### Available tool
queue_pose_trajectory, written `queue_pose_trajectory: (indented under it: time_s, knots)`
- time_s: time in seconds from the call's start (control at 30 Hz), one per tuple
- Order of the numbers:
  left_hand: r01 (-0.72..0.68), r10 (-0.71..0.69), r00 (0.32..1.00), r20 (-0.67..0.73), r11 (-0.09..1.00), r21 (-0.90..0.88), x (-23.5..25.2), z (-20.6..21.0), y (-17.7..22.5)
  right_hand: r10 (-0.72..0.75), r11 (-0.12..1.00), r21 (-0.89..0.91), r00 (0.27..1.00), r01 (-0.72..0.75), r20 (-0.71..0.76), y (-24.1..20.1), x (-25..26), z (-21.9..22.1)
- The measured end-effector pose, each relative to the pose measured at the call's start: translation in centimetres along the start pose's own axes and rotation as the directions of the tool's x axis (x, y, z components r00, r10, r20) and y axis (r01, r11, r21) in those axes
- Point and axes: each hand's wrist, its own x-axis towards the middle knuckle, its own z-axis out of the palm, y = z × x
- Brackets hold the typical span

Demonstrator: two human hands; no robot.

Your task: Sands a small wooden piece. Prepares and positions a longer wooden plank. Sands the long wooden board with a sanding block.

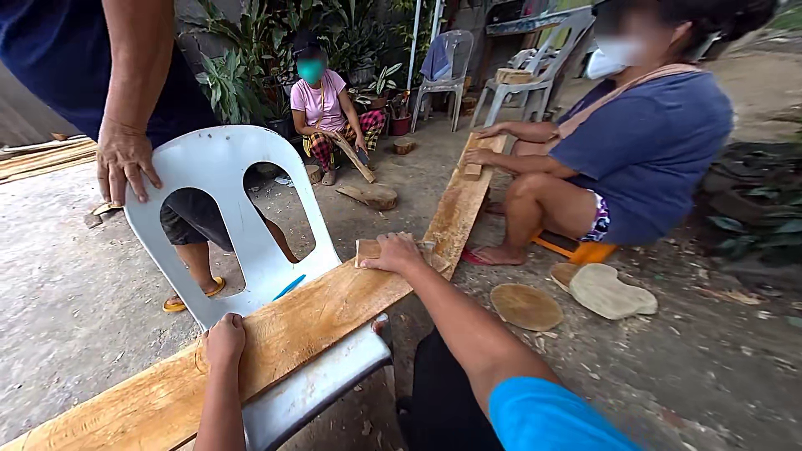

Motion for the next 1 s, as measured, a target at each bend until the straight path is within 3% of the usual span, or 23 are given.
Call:
queue_pose_trajectory:
  time_s: [0.07, 0.13, 0.23, 0.33, 0.4, 0.47, 0.6, 0.77, 0.9, 1.0]
  knots:
    - [0.005, -0.005, 1.0, 0.004, 1.0, 0.01, 0.0, 0.0, 0.2, -0.077, 0.997, 0.002, 0.997, 0.077, 0.025, -2.8, -0.7, 0.2]
    - [-0.008, 0.008, 1.0, -0.003, 1.0, 0.008, -0.1, 0.0, 0.1, -0.248, 0.969, 0.019, 0.968, 0.247, 0.035, -6.7, -1.6, 1.2]
    - [-0.018, 0.018, 1.0, 0.002, 1.0, 0.009, -0.1, 0.0, -0.2, -0.525, 0.851, 0.044, 0.847, 0.523, 0.084, -13.3, -3.4, 3.2]
    - [-0.014, 0.014, 1.0, 0.001, 1.0, 0.002, 0.1, 0.0, -0.3, -0.655, 0.754, 0.054, 0.743, 0.655, 0.14, -17.7, -4.7, 3.9]
    - [-0.017, 0.017, 1.0, 0.008, 1.0, -0.004, 0.2, 0.0, -0.6, -0.637, 0.768, 0.06, 0.749, 0.638, 0.181, -17.7, -4.3, 3.2]
    - [-0.022, 0.022, 1.0, -0.004, 1.0, -0.011, 0.3, 0.1, -0.9, -0.565, 0.824, 0.061, 0.808, 0.563, 0.168, -15.7, -2.7, 2.6]
    - [-0.015, 0.015, 1.0, 0.004, 1.0, -0.011, 0.4, -0.1, -0.9, -0.344, 0.939, 0.032, 0.937, 0.342, 0.06, -8.2, 1.5, 2.0]
    - [-0.01, 0.01, 0.999, 0.047, 1.0, -0.002, -0.1, -0.7, 0.0, -0.083, 0.993, 0.076, 0.995, 0.087, -0.051, -0.1, 4.0, 1.3]
    - [-0.009, 0.01, 0.997, 0.079, 1.0, -0.021, -0.3, -1.3, 0.5, -0.042, 0.998, 0.042, 0.998, 0.044, -0.045, -0.7, 3.8, 1.2]
    - [-0.008, 0.013, 0.996, 0.089, 0.998, -0.064, 0.0, -0.8, 0.7, -0.139, 0.99, -0.011, 0.99, 0.139, 0.01, -3.5, 2.0, 1.0]
